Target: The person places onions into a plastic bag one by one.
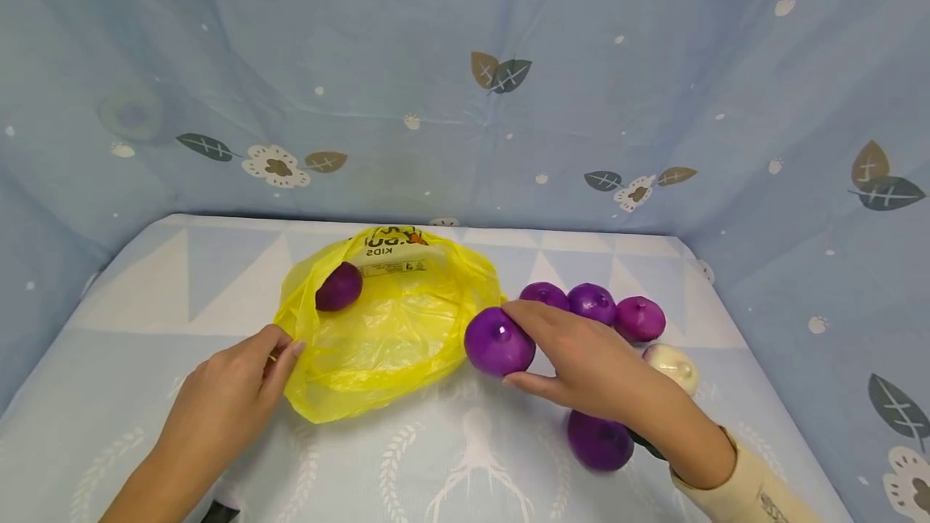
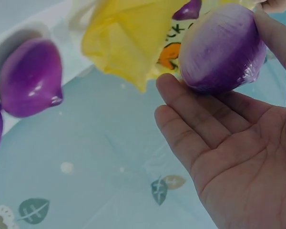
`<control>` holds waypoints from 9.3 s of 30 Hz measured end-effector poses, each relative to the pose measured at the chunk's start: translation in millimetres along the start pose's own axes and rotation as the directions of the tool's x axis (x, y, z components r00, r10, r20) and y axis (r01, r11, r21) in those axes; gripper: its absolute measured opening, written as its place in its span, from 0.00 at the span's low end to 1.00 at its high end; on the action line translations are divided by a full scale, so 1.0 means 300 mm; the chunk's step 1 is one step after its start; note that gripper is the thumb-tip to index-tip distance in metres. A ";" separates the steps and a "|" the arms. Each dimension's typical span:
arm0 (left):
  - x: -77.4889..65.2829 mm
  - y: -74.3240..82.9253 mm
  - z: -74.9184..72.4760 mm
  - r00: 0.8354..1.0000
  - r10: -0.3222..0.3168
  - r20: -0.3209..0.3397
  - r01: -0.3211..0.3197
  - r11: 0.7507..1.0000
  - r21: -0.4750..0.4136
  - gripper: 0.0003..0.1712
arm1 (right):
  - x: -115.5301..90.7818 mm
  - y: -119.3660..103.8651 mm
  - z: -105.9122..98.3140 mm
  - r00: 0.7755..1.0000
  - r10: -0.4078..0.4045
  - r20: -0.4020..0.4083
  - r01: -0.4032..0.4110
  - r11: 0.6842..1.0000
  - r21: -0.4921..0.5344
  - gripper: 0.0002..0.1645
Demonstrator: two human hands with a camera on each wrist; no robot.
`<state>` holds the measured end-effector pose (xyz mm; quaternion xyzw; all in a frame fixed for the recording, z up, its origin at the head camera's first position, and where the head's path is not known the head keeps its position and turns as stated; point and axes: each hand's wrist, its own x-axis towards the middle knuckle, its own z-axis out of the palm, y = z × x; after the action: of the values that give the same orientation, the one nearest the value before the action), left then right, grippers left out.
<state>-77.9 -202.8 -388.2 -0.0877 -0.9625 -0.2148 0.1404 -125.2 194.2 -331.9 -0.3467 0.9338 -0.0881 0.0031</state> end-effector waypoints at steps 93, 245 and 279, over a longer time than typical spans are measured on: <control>0.000 -0.004 -0.009 0.999 0.031 -0.029 -0.031 1.000 -0.003 0.10 | 0.720 -0.190 0.296 0.974 0.136 0.182 -0.116 0.987 -0.115 0.43; 0.007 -0.028 -0.029 0.999 -0.005 0.036 0.006 1.000 -0.009 0.08 | -0.399 0.040 0.176 0.884 0.409 0.228 -0.432 0.900 0.063 0.55; 0.006 -0.027 -0.023 0.999 0.002 0.040 -0.002 1.000 -0.012 0.08 | -0.470 0.011 0.248 0.894 0.436 0.106 -0.447 0.885 0.132 0.55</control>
<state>-79.8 -212.8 -384.8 -0.0937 -0.9638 -0.2184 0.1208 -15.3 275.9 -413.4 -0.1266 0.9779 -0.1435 0.0839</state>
